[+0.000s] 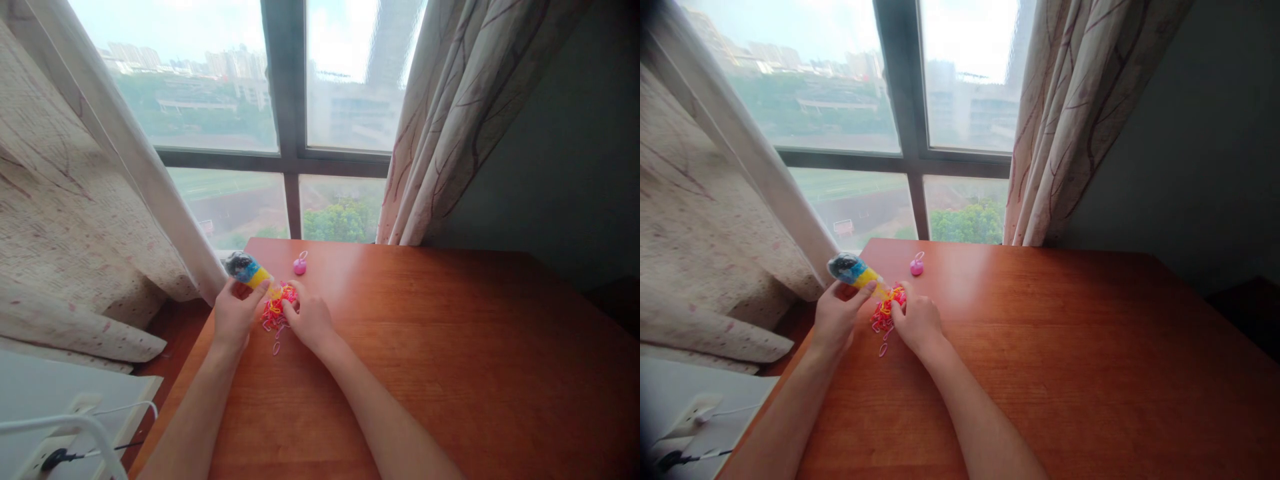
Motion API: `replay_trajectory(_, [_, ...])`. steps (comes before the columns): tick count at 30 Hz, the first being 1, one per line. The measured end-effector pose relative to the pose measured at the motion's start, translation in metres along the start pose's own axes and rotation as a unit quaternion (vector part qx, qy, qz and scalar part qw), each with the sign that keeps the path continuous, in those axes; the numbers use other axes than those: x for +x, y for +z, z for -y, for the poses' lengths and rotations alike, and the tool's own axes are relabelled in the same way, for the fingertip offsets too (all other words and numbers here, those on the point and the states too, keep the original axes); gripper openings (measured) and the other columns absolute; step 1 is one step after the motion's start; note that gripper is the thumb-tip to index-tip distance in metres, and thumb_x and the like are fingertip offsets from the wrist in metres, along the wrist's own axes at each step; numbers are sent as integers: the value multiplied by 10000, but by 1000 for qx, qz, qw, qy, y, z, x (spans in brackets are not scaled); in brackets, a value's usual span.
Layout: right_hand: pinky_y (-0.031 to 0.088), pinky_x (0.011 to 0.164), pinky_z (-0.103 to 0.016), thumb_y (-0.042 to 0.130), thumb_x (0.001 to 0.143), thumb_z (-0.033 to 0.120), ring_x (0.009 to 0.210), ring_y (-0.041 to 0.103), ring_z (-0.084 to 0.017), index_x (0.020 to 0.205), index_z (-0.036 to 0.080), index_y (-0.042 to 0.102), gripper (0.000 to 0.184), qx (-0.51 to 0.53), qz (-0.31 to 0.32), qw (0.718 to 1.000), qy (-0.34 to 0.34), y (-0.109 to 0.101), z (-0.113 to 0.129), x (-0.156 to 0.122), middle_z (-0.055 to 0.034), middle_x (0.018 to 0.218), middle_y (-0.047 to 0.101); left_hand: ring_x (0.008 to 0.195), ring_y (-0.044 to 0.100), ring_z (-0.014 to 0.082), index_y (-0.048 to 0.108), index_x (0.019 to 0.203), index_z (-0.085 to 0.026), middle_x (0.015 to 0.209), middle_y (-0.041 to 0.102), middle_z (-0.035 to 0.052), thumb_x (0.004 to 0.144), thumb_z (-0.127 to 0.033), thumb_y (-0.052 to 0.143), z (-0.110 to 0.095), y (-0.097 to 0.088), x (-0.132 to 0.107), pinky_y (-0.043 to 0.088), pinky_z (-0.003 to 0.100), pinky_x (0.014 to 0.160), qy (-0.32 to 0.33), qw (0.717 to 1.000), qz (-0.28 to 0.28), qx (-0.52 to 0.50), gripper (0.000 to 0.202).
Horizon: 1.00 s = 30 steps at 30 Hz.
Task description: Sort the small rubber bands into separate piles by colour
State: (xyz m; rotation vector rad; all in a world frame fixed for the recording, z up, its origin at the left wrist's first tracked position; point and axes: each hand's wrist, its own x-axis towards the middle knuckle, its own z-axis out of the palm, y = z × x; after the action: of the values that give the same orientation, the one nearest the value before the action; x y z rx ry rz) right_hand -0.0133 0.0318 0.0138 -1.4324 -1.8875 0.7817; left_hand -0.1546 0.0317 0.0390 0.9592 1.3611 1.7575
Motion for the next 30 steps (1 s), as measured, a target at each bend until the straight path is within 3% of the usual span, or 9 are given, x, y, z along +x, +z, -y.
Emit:
replay_trajectory(6, [445,666,-259,599,864,273,689,643,-196,1321,237,566,460,17,-4,1000,-2,0,-2,0,-28,786,704,819,678,204,675,864,-150,860,722,46,558,-315,875,1,-2,1,523,302,787,-14,1000,8,8,401])
replay_trajectory(13, [456,673,-235,560,880,245,658,616,-162,1254,227,604,377,61,-13,998,-16,-3,-5,2,15,712,663,821,670,175,685,874,-156,879,719,25,560,-314,878,0,-4,3,505,292,834,-8,1000,-24,-6,401])
replay_trajectory(22, [441,629,-227,569,876,244,629,589,-157,1236,232,614,363,74,-17,997,-23,0,-6,2,24,682,635,858,678,196,694,853,-147,857,719,32,556,-325,883,-7,-1,1,539,321,841,-8,999,-20,-37,395])
replay_trajectory(30, [421,614,-207,561,871,210,605,572,-137,1239,227,610,371,67,-18,997,-31,1,-6,2,42,661,616,805,678,155,697,843,-149,832,723,10,548,-307,891,-2,-4,3,531,293,852,-7,999,-28,-46,386])
